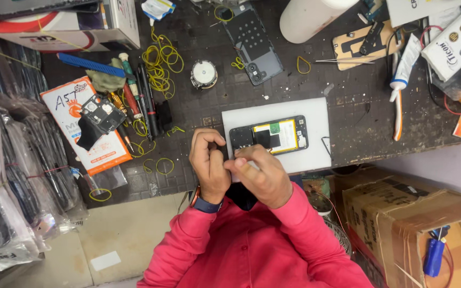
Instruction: The person uses a screwdriver to remove screws from a disassembled smartphone and a circular electronic component. They manipulate small parts and connectors on the workbench, handling the components one at a time.
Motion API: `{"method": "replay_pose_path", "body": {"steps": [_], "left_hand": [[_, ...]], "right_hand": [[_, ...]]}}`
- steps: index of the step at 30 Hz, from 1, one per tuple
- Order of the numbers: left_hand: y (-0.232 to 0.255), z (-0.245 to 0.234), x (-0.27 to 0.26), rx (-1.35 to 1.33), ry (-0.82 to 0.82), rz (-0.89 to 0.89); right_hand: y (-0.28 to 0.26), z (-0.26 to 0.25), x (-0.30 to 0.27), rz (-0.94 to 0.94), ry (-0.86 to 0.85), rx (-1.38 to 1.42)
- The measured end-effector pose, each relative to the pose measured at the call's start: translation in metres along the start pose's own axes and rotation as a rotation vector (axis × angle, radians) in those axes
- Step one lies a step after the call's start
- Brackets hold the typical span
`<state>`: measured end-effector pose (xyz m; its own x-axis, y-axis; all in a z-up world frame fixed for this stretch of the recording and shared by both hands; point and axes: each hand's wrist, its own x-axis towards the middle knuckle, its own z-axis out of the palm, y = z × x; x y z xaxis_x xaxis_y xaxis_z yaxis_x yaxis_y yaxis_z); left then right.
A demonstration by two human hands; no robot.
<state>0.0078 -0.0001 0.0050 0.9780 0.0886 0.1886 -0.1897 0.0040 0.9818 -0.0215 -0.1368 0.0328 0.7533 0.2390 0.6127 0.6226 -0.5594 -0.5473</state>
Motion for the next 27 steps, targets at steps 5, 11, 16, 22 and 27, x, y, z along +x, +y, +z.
{"method": "replay_pose_path", "body": {"steps": [5, 11, 16, 22, 27], "left_hand": [[-0.001, -0.002, -0.003, 0.009, 0.027, 0.018], [0.008, 0.006, 0.015, 0.004, 0.120, 0.083], [-0.001, 0.004, 0.000, 0.023, 0.143, 0.070], [0.001, 0.006, 0.002, -0.018, 0.138, 0.047], [-0.004, 0.006, 0.003, -0.031, 0.123, 0.027]], "right_hand": [[-0.014, -0.009, 0.003, 0.094, -0.011, 0.057], [0.000, -0.019, 0.011, -0.013, -0.047, 0.039], [0.006, -0.016, -0.006, -0.112, -0.062, 0.047], [0.000, -0.022, -0.001, -0.076, -0.126, 0.136], [0.004, -0.018, -0.001, -0.068, -0.099, 0.111]]}}
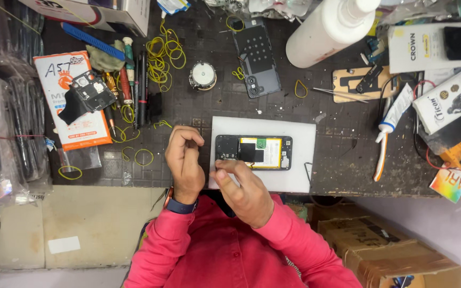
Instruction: The person uses a screwdriver to remove screws from a disassembled smartphone and a circular electronic component. They manipulate small parts and connectors on the workbench, handling the components one at a time.
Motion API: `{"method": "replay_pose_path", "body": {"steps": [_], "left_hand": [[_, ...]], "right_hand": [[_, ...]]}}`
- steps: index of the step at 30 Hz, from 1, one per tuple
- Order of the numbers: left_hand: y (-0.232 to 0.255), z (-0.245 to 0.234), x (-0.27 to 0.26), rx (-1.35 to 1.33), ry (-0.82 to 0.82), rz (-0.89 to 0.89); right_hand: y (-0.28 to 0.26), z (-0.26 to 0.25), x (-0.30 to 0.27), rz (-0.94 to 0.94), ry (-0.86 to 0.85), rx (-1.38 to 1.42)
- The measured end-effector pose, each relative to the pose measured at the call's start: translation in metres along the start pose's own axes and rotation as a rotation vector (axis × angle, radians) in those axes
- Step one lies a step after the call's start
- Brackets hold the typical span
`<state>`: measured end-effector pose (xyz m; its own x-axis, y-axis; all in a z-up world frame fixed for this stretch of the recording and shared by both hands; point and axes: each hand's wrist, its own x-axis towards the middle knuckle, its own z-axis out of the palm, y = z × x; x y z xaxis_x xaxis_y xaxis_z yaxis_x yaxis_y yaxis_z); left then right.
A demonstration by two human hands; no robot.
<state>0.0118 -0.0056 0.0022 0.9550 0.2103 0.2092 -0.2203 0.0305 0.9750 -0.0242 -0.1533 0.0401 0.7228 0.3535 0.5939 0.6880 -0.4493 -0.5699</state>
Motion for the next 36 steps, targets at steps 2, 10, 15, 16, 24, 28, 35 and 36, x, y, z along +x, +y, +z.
{"method": "replay_pose_path", "body": {"steps": [2, 10, 15, 16, 24, 28, 35, 36], "left_hand": [[-0.001, -0.002, 0.000, -0.013, -0.001, -0.011], [-0.004, -0.003, -0.002, -0.021, -0.012, -0.012], [-0.002, -0.003, -0.001, 0.005, -0.021, 0.004], [-0.002, -0.003, -0.001, -0.002, -0.017, -0.001], [-0.003, -0.004, -0.002, 0.002, -0.003, 0.001], [-0.004, -0.004, -0.002, 0.000, 0.002, 0.001], [-0.005, -0.003, 0.000, -0.045, 0.038, 0.031], [-0.006, -0.002, 0.002, -0.042, 0.039, 0.047]], "right_hand": [[0.001, 0.004, -0.001, -0.001, 0.010, -0.027], [-0.004, 0.013, -0.002, 0.115, 0.158, -0.101], [-0.009, 0.000, 0.000, 0.115, 0.086, -0.025], [-0.009, -0.001, 0.000, 0.100, 0.078, -0.024], [-0.009, 0.007, 0.001, 0.037, 0.091, -0.118], [-0.009, 0.013, 0.003, 0.050, 0.148, -0.150], [-0.003, 0.019, 0.001, 0.039, 0.234, -0.134], [0.000, 0.021, 0.002, 0.031, 0.250, -0.115]]}}
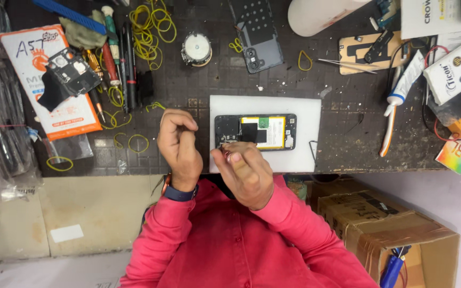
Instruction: The person uses a screwdriver to remove screws from a disassembled smartphone and a circular electronic component. They manipulate small parts and connectors on the workbench, handling the components one at a time.
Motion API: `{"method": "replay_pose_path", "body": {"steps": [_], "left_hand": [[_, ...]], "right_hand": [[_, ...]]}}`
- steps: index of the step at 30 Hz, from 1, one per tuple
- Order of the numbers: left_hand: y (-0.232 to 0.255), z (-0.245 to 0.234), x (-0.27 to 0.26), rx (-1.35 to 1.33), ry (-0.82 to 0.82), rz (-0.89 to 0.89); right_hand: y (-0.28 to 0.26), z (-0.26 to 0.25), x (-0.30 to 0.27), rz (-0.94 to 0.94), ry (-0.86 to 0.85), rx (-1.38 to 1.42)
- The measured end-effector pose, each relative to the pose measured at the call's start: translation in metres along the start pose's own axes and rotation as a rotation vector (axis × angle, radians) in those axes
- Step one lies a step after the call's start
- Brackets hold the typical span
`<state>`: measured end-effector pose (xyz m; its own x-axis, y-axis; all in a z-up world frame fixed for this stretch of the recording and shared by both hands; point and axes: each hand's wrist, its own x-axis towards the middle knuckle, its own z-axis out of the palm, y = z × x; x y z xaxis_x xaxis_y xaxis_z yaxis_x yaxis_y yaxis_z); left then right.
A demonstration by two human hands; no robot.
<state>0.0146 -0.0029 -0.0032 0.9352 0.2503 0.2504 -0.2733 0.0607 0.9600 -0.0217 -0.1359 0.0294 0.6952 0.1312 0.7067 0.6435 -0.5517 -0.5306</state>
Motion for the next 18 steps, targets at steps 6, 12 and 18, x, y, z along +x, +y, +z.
{"method": "replay_pose_path", "body": {"steps": [6, 12, 18], "left_hand": [[-0.003, -0.004, -0.010, 0.046, -0.020, -0.024], [-0.004, -0.002, -0.008, 0.030, -0.023, -0.033], [-0.009, -0.003, -0.009, 0.014, -0.015, -0.049]], "right_hand": [[0.000, -0.007, -0.019, -0.010, -0.066, 0.069], [-0.004, -0.016, -0.032, 0.051, -0.230, 0.186], [0.003, -0.018, -0.033, 0.141, -0.026, 0.475]]}}
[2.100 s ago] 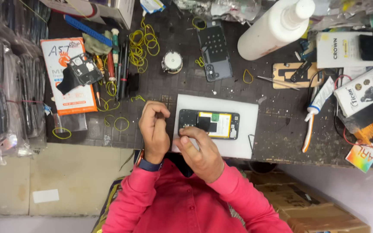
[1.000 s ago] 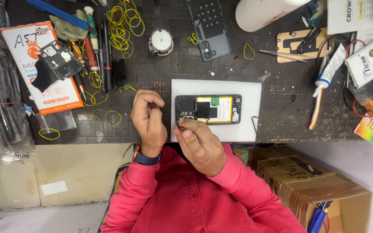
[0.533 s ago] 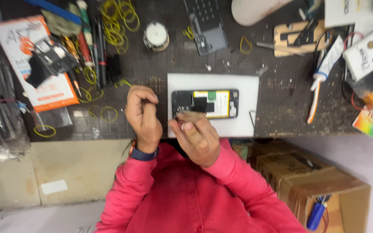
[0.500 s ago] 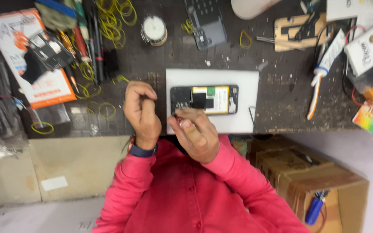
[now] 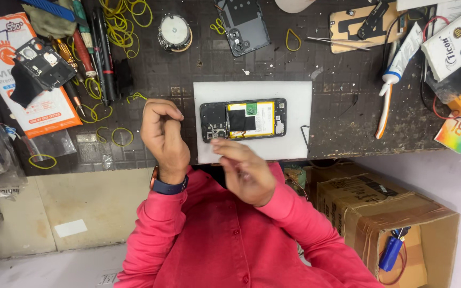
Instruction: The person uses a screwdriver to remove screws from a disassembled smartphone and a circular electronic component. They manipulate small parts and connectors on the workbench, handling the components one at a time.
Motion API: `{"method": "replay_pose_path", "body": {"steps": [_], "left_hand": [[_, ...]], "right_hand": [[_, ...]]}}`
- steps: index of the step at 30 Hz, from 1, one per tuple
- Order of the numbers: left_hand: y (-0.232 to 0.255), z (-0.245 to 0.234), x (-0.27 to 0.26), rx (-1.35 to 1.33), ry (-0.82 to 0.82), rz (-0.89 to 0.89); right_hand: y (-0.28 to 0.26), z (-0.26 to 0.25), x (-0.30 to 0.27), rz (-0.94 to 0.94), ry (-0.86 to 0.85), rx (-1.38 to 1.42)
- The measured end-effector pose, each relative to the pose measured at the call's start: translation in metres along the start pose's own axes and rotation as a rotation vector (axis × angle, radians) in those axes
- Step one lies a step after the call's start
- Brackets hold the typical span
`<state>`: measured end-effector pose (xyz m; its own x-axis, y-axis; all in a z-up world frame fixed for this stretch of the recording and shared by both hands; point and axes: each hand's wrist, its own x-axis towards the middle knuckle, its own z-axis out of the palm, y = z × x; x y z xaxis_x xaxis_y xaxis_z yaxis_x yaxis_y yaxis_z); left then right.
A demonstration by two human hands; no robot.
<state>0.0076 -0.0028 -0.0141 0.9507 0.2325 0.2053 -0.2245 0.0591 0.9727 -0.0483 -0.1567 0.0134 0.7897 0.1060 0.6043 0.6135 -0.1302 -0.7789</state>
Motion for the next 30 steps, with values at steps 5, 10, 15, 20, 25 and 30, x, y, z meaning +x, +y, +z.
{"method": "replay_pose_path", "body": {"steps": [5, 10, 15, 20, 25, 30], "left_hand": [[-0.001, -0.001, -0.001, 0.009, 0.002, 0.002], [0.000, 0.001, 0.001, -0.014, 0.008, -0.009], [0.000, 0.000, -0.001, 0.010, -0.001, -0.008], [0.000, 0.000, -0.001, 0.007, 0.011, -0.023], [0.000, 0.000, 0.000, 0.011, 0.004, -0.027], [0.000, 0.000, 0.000, 0.035, -0.006, -0.024]], "right_hand": [[0.004, -0.036, 0.016, 0.030, 0.201, -0.298], [0.024, -0.084, 0.041, 0.134, 0.354, -0.327], [0.046, -0.113, 0.057, 0.165, 0.338, -0.309], [0.065, -0.116, 0.056, 0.193, 0.247, -0.287], [0.077, -0.113, 0.047, 0.250, 0.205, -0.178], [0.081, -0.112, 0.043, 0.262, 0.175, -0.177]]}}
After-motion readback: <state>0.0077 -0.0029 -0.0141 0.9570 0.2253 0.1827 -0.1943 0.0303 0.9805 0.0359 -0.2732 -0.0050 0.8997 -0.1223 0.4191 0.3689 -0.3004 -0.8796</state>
